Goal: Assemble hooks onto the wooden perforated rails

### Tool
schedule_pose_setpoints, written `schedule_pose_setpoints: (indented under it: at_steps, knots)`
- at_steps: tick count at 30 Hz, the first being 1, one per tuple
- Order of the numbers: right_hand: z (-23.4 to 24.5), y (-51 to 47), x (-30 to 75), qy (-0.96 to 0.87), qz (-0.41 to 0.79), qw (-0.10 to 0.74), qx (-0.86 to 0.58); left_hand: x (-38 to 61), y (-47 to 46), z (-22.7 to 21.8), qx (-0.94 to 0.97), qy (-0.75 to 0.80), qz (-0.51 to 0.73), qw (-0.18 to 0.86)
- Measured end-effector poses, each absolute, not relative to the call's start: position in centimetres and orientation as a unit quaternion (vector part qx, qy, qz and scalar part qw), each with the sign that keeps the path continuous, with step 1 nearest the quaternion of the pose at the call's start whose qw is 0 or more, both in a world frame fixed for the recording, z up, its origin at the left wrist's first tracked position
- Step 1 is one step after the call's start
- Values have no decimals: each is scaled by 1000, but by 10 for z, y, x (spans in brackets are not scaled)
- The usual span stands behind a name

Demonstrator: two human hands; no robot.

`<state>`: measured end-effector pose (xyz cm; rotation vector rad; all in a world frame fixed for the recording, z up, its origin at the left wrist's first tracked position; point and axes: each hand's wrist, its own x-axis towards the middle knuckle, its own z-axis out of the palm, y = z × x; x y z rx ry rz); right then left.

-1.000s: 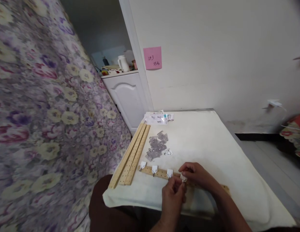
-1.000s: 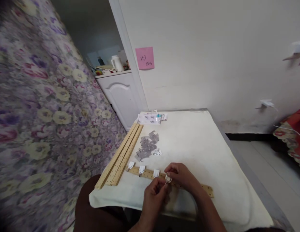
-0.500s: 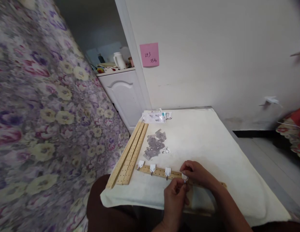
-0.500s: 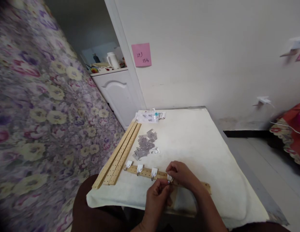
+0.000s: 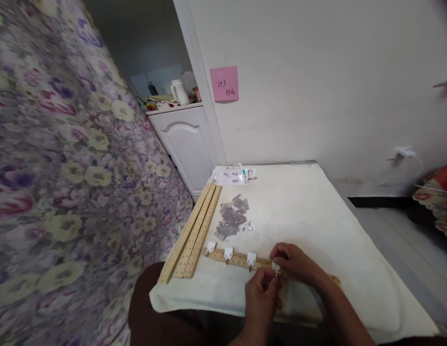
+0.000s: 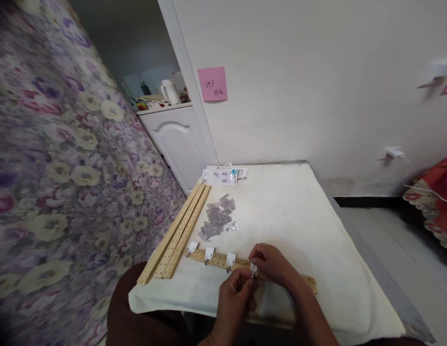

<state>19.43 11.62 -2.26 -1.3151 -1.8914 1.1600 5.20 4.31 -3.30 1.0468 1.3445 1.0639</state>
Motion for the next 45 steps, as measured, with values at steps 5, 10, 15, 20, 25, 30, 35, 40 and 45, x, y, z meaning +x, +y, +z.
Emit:
schedule_pose_setpoints:
  at_steps: [5,10,15,20,25,30,35,40,45]
  knots:
    - [-24,116,194,-706,423,276,-497,51,45,-34,446,562,443,538]
    - [-24,116,193,-705,422,279,-498,50,46,-37,455,556,439,539]
    - [-27,117,192,-702,424,283,-498,51,45,-36,455,560,439,535]
    - [-27,118,192,-701,422,281,-501,52,45,-34,454,563,439,533]
    - [-24,116,192,-696,437,277,-498,52,45,-33,449,556,443,542]
    - [-24,115,193,-689,459,279,-487,51,46,-33,450,555,440,544]
    - [-23,114,196,-692,461,274,-483,52,46,-32,458,560,437,534]
    - [-24,115,196,-688,460,270,-492,53,46,-30,446,559,443,541]
    - [-25,116,193,-661,493,271,-496,52,44,-33,460,566,433,529]
